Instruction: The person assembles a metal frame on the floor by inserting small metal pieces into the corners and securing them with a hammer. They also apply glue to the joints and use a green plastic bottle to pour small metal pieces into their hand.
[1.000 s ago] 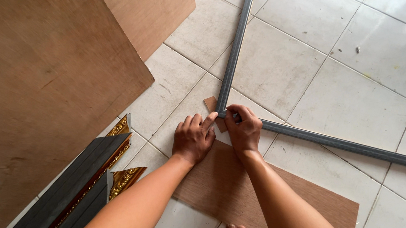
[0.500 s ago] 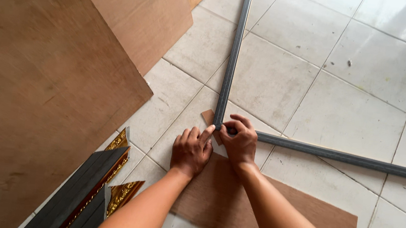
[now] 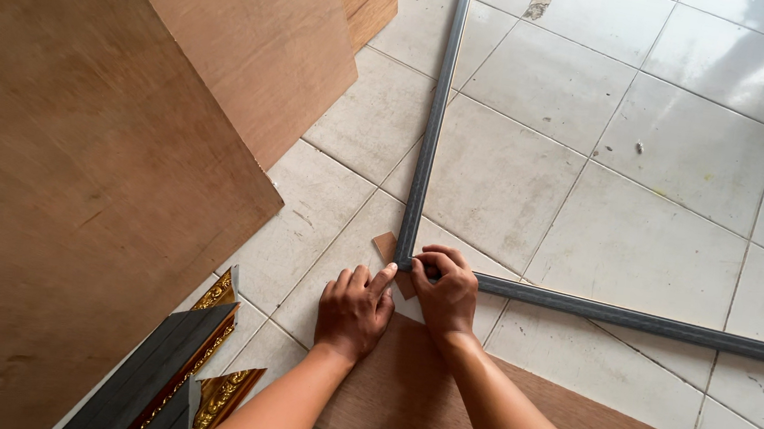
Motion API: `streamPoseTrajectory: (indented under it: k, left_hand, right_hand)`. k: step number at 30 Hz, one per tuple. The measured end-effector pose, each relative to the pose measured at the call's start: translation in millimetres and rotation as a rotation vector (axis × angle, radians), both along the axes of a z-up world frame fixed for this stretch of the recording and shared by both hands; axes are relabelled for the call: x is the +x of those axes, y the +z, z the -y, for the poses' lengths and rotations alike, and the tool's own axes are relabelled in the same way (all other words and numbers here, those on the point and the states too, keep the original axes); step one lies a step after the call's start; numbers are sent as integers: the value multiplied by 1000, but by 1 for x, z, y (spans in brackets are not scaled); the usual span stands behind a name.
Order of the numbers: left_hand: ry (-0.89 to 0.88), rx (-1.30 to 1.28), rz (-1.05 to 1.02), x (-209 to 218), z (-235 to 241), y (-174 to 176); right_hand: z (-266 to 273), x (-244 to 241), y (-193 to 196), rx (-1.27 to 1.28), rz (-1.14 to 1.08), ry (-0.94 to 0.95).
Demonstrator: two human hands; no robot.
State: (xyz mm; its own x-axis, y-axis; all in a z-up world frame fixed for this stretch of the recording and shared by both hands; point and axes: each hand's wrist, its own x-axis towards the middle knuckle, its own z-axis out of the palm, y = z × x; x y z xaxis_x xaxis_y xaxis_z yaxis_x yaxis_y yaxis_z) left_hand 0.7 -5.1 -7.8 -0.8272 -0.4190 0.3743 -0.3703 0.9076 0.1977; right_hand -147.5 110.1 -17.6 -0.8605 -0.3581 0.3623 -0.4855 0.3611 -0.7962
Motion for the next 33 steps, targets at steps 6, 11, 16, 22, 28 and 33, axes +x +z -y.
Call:
streamPoseTrajectory:
  k: [6, 11, 16, 22, 28, 33]
  left_hand:
    - [-2, 25, 12, 1, -1, 5]
    - [-2, 27, 17, 0, -1, 6]
    - [7, 32, 26, 1, -2, 7]
    - [7, 35, 30, 1, -3, 9]
    - [13, 4, 5, 0, -3, 3]
    - [16, 4, -8, 0, -4, 4]
  right_hand:
    - [3, 1, -1, 45, -5, -8]
    - [3, 3, 12, 70, 5, 11]
    - [4, 7, 17, 87, 8, 6]
    - [5, 6, 10, 103, 9, -13]
    - [6, 2, 3, 93, 1, -25]
    - [5, 3, 3, 77, -17, -7]
